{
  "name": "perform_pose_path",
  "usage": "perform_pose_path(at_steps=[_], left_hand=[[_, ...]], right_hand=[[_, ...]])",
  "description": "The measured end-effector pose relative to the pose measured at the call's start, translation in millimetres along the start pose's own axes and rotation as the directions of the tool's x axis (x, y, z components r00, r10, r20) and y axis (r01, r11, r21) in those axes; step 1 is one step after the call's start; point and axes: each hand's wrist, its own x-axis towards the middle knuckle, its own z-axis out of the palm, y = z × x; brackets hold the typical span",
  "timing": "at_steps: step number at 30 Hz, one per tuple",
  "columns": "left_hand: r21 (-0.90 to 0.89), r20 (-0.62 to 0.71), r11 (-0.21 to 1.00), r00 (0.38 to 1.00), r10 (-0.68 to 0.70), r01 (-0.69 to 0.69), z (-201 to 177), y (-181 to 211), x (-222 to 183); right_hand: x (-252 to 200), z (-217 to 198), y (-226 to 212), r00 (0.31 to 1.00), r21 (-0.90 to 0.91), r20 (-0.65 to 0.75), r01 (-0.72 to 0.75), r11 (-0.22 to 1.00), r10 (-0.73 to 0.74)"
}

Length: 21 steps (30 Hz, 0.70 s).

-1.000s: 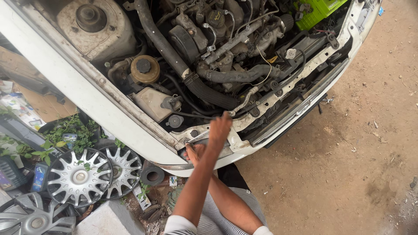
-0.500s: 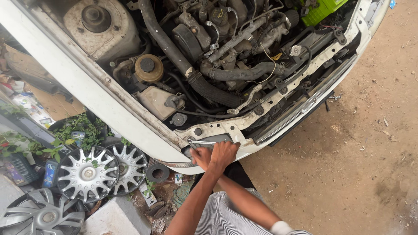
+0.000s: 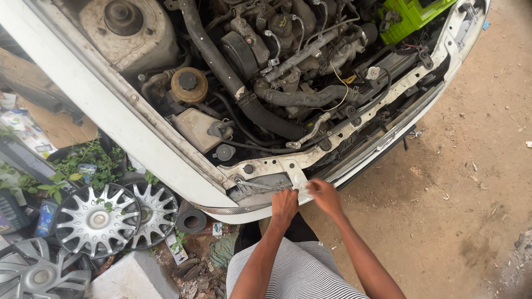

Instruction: The person uses a wrench to loosen bolts on the front frame of a vehicle engine bay.

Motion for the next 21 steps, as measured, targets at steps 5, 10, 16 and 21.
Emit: perform_pose_path(at_steps=[5,10,16,21], left_hand=[[-0.087,0.081,0.995,0.996,-0.039,0.046,19,-15,-12],[-0.168,0.149,0.985,0.989,-0.004,0.029,13,-29,-47],[-0.504,0.063,0.779,0.916,-0.396,0.372,-83,-70,-80],[-0.341,-0.365,0.849,0.775,-0.515,0.404,-147,-102,-53]], right_hand=[[29,64,-69,0.930,-0.229,0.365,0.145,0.962,-0.053],[36,90,-73,0.878,-0.187,0.472,0.014,0.982,0.077],[37,106,-31,0.878,0.123,0.479,-0.077,0.989,0.009],[7,152,-6,0.897,0.370,0.441,-0.195,0.908,0.013]])
